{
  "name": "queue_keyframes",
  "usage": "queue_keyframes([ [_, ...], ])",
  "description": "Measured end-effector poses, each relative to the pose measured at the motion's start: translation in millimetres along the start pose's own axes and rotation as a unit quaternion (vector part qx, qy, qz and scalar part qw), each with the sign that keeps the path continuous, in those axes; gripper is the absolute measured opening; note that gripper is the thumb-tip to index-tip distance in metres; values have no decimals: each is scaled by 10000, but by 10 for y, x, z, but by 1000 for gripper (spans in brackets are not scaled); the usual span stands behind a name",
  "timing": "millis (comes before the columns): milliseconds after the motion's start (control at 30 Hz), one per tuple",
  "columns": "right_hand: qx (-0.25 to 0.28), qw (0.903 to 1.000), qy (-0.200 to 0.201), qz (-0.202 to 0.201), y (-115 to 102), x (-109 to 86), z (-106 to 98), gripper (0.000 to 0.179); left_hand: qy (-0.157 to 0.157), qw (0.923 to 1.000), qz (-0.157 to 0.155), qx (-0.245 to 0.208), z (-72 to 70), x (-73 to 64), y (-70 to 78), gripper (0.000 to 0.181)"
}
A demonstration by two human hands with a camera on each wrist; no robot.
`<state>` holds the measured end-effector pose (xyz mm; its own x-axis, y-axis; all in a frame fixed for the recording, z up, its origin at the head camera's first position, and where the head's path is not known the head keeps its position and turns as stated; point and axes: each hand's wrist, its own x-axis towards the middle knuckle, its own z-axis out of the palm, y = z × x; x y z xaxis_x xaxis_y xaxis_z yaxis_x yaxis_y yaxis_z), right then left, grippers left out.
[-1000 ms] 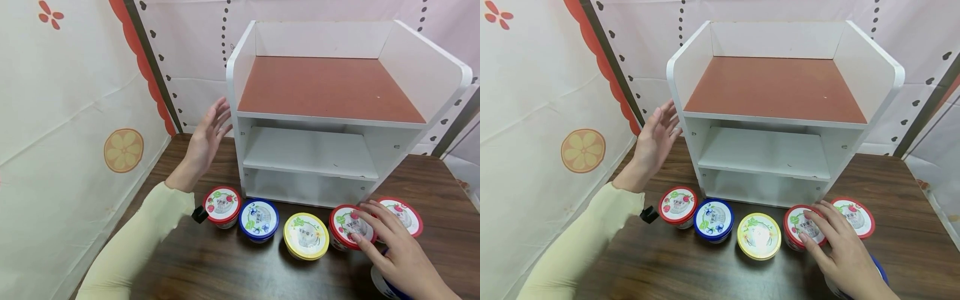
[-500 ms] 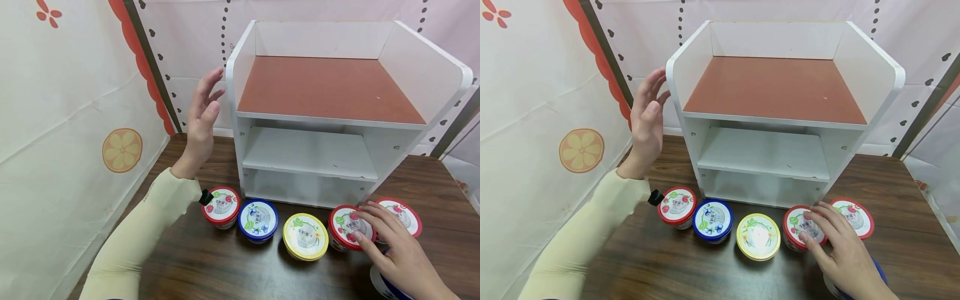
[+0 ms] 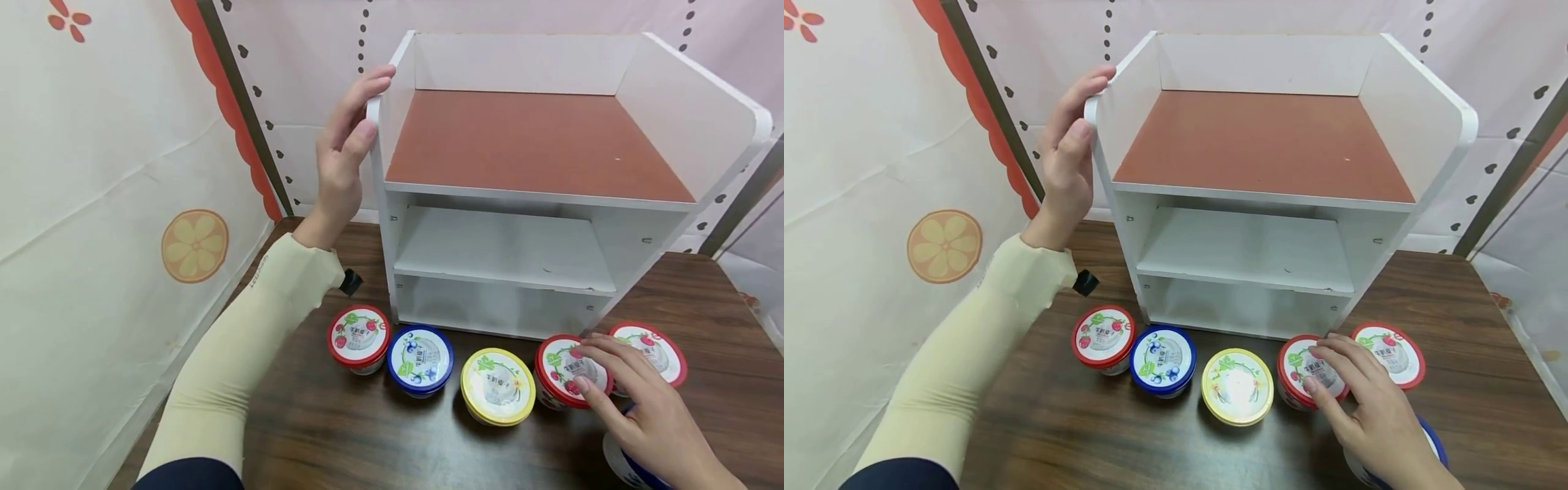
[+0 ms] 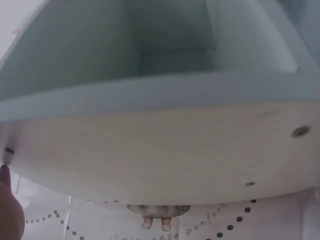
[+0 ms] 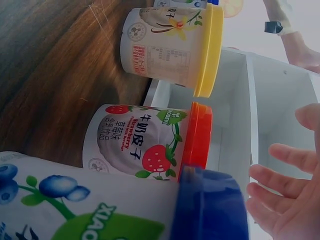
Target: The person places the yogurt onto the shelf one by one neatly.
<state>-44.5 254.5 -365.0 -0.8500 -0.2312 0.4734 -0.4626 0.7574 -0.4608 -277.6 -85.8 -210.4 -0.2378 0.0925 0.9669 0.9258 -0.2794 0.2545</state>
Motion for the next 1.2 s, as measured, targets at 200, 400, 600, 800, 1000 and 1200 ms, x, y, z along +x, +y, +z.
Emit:
queue_keyframes([
  [200, -120, 9998, -26, 156, 9, -8, -6, 43, 142, 9995, 272, 123, 30, 132, -17, 37],
  [400, 25, 10000, 83, -40, 1, -59, -7, 46, 56, 9993, 259, 276, 33, 201, -4, 38],
  [600, 169, 9996, 210, -86, -18, -123, -37, 50, 87, 9988, 340, 350, 60, 188, 5, 39],
  [800, 365, 9975, 490, -362, -6, -159, -51, 48, 405, 9966, 555, 447, 156, 209, 51, 37],
  [1000, 335, 9978, 564, 14, -44, -181, -104, 46, 469, 9950, 725, 506, 178, 214, 1, 39],
  [1200, 295, 9966, 642, 413, -89, -191, -160, 46, 374, 9948, 775, 552, 181, 242, -25, 39],
])
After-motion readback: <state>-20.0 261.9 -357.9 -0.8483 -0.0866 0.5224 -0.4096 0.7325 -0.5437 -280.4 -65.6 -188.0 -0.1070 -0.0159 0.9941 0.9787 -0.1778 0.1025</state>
